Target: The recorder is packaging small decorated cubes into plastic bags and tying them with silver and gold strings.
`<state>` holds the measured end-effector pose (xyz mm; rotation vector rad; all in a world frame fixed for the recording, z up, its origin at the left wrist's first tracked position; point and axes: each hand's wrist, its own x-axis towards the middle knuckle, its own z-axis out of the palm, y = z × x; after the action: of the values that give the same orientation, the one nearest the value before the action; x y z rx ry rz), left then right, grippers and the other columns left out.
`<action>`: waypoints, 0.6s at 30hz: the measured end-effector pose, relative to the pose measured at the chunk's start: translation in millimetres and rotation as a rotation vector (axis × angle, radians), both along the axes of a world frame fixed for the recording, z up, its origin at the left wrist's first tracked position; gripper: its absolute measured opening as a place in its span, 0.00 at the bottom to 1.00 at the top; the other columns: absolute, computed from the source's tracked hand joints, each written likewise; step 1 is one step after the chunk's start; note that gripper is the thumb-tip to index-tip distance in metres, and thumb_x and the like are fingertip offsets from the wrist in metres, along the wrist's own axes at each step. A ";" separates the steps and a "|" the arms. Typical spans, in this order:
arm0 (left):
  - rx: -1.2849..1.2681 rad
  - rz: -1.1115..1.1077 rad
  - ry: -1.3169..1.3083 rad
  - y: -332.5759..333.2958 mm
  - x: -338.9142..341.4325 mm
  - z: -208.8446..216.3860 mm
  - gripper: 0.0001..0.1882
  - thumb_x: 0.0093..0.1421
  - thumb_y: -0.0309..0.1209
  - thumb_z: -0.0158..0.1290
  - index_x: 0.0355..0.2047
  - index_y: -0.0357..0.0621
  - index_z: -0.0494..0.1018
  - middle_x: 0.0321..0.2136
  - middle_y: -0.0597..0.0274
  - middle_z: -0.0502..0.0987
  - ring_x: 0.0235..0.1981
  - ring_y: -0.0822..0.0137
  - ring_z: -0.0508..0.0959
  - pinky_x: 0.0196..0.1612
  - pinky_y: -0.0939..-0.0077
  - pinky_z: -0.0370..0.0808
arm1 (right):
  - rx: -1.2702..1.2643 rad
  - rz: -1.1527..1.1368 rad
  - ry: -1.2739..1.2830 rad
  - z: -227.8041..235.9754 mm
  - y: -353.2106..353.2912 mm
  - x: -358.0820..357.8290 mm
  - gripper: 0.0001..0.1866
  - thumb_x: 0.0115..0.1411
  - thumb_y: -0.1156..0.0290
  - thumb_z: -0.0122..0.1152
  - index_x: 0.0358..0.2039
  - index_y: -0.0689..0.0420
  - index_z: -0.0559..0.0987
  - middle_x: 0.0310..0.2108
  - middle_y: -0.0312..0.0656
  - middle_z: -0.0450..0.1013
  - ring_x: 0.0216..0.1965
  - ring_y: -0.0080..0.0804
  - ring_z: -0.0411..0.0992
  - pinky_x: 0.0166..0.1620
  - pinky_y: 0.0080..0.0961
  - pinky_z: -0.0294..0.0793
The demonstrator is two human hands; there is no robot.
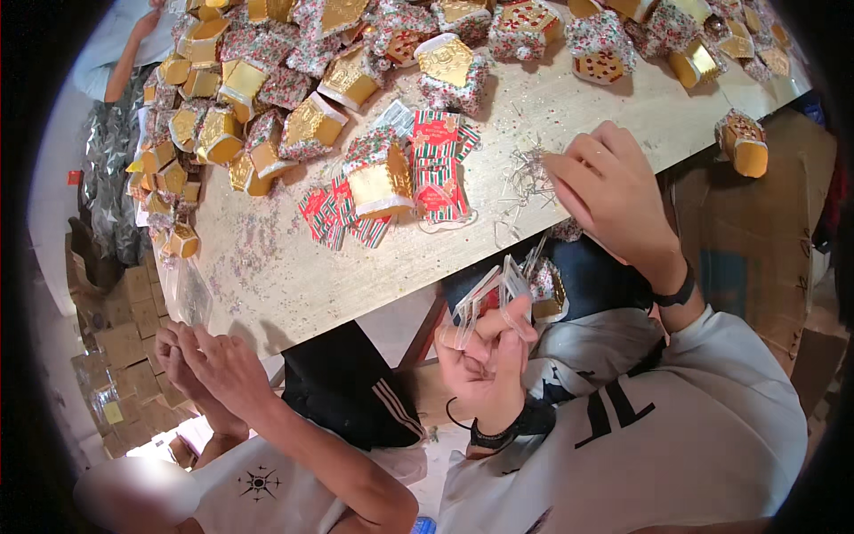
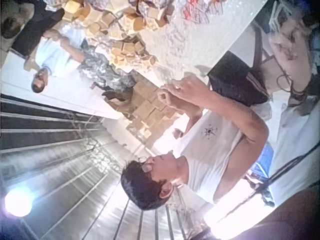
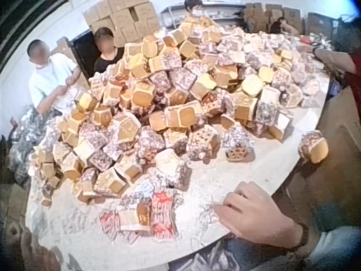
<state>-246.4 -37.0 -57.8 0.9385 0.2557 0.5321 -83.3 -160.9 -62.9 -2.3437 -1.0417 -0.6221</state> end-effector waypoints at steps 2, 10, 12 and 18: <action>0.010 0.022 -0.007 -1.6 -0.5 -4.9 0.17 0.55 0.13 0.49 0.30 0.46 0.52 0.39 0.29 0.73 0.27 0.63 0.76 0.30 0.75 0.74 | -0.035 -0.031 0.035 9.7 -6.9 -5.0 0.09 0.42 0.76 0.62 0.27 0.56 0.73 0.25 0.38 0.63 0.28 0.36 0.62 0.32 0.30 0.63; 0.058 0.097 0.076 -8.8 0.4 -6.6 0.22 0.51 0.16 0.55 0.28 0.49 0.51 0.40 0.33 0.74 0.20 0.69 0.74 0.23 0.84 0.71 | 0.109 0.406 0.259 31.8 -21.3 -28.6 0.10 0.40 0.76 0.60 0.25 0.55 0.71 0.23 0.36 0.61 0.25 0.33 0.61 0.28 0.26 0.62; 0.030 -0.030 0.029 -6.4 -3.1 -9.1 0.20 0.51 0.10 0.51 0.30 0.44 0.52 0.44 0.23 0.69 0.27 0.66 0.77 0.32 0.74 0.75 | 0.124 0.498 0.262 29.4 -21.1 -36.1 0.11 0.38 0.76 0.60 0.25 0.54 0.70 0.23 0.35 0.60 0.24 0.31 0.61 0.27 0.25 0.62; 0.116 -0.007 0.058 -3.1 0.4 -9.3 0.24 0.50 0.15 0.56 0.29 0.47 0.50 0.40 0.32 0.74 0.23 0.69 0.75 0.29 0.79 0.74 | 0.126 0.627 0.157 20.9 -7.6 -35.1 0.13 0.35 0.72 0.59 0.25 0.55 0.69 0.22 0.34 0.57 0.23 0.29 0.60 0.24 0.23 0.61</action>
<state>-246.0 -40.1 -67.1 1.0681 0.2758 0.5185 -118.4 -168.5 -42.0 -1.7770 -1.5095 -0.2462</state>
